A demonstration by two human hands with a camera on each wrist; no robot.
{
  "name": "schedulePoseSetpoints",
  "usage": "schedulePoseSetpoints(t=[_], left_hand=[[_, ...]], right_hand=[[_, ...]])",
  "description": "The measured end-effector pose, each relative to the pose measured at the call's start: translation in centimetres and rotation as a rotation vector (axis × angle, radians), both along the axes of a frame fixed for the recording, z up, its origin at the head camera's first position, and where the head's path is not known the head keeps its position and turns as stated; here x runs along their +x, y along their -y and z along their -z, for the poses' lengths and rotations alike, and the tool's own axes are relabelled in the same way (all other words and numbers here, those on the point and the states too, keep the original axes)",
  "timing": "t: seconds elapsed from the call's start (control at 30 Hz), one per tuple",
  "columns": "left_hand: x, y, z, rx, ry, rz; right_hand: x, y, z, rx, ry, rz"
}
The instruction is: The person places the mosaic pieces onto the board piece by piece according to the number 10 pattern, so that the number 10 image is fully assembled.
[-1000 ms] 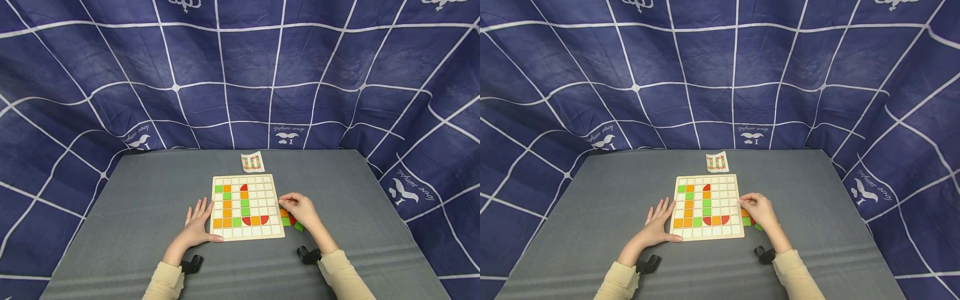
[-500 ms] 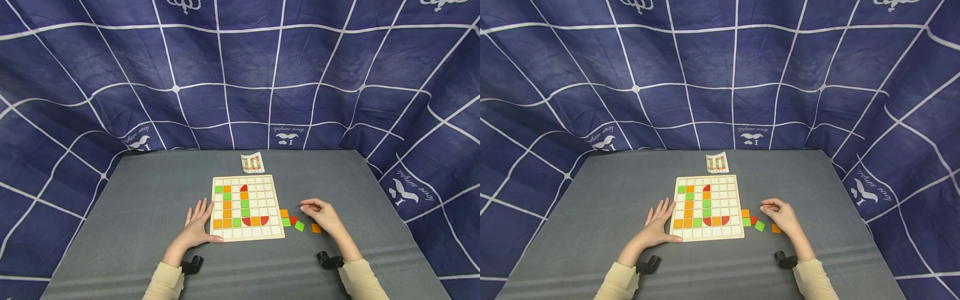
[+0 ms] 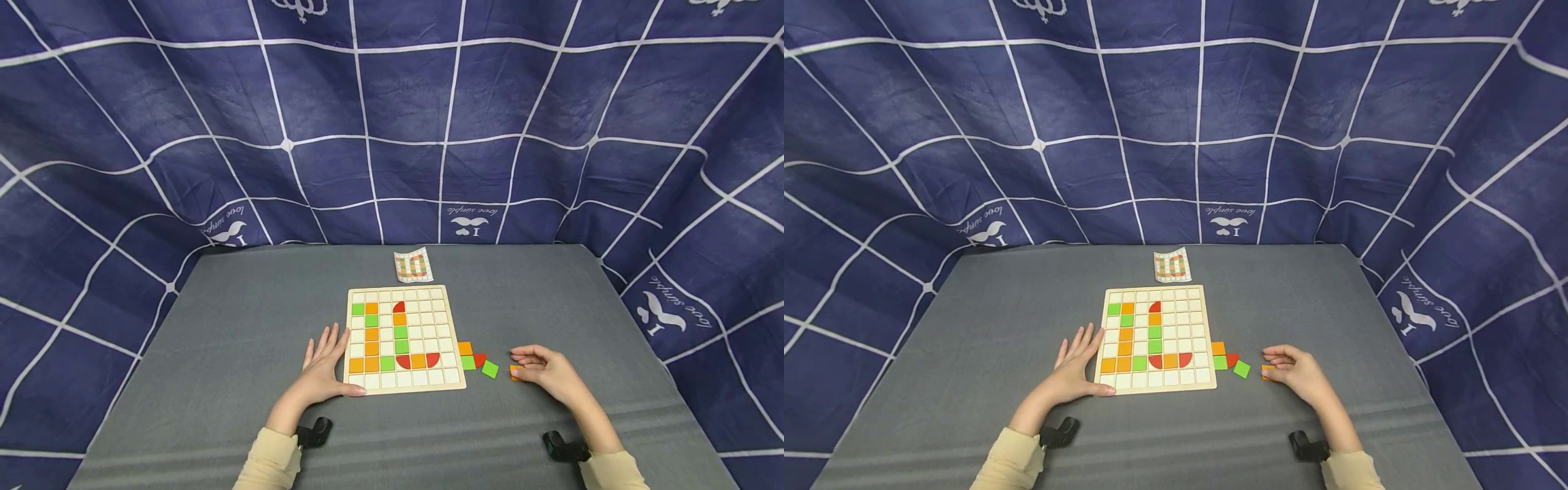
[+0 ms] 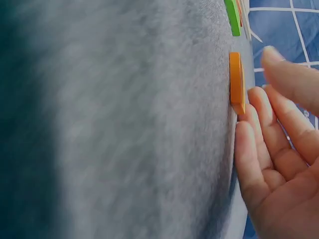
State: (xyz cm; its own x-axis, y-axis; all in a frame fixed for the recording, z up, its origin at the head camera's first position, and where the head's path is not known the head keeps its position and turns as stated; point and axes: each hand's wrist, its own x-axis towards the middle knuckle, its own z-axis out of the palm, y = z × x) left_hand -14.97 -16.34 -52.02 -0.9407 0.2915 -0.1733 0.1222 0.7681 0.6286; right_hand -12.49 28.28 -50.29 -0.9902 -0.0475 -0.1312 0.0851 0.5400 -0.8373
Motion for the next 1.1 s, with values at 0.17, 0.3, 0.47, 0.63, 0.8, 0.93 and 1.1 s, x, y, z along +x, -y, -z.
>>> schedulePoseSetpoints(t=[0.17, 0.3, 0.47, 0.63, 0.8, 0.93, 1.1], left_hand=[[0.0, 0.0, 0.1, -0.001, 0.009, -0.002], [-0.1, 0.1, 0.1, -0.004, 0.015, -0.005], [0.1, 0.0, 0.1, -0.001, -0.002, -0.004], [0.2, 0.0, 0.0, -0.001, -0.010, -0.005], [0.1, 0.0, -0.1, 0.004, -0.008, -0.007], [0.1, -0.1, -0.1, -0.004, -0.007, -0.011], [0.1, -0.1, 0.0, -0.009, -0.012, -0.007]], right_hand=[[0.6, -0.1, -0.1, 0.149, -0.026, -0.052], [0.8, 0.2, -0.4, 0.227, -0.045, -0.069], [0.8, 0.7, -0.6, 0.295, -0.057, -0.059], [0.8, 1.0, -0.7, 0.330, -0.062, -0.061], [0.8, 1.1, -0.7, 0.334, -0.065, -0.052], [0.9, 1.1, -0.6, 0.332, -0.066, -0.033], [0.9, 1.0, -0.7, 0.313, -0.081, -0.021]])
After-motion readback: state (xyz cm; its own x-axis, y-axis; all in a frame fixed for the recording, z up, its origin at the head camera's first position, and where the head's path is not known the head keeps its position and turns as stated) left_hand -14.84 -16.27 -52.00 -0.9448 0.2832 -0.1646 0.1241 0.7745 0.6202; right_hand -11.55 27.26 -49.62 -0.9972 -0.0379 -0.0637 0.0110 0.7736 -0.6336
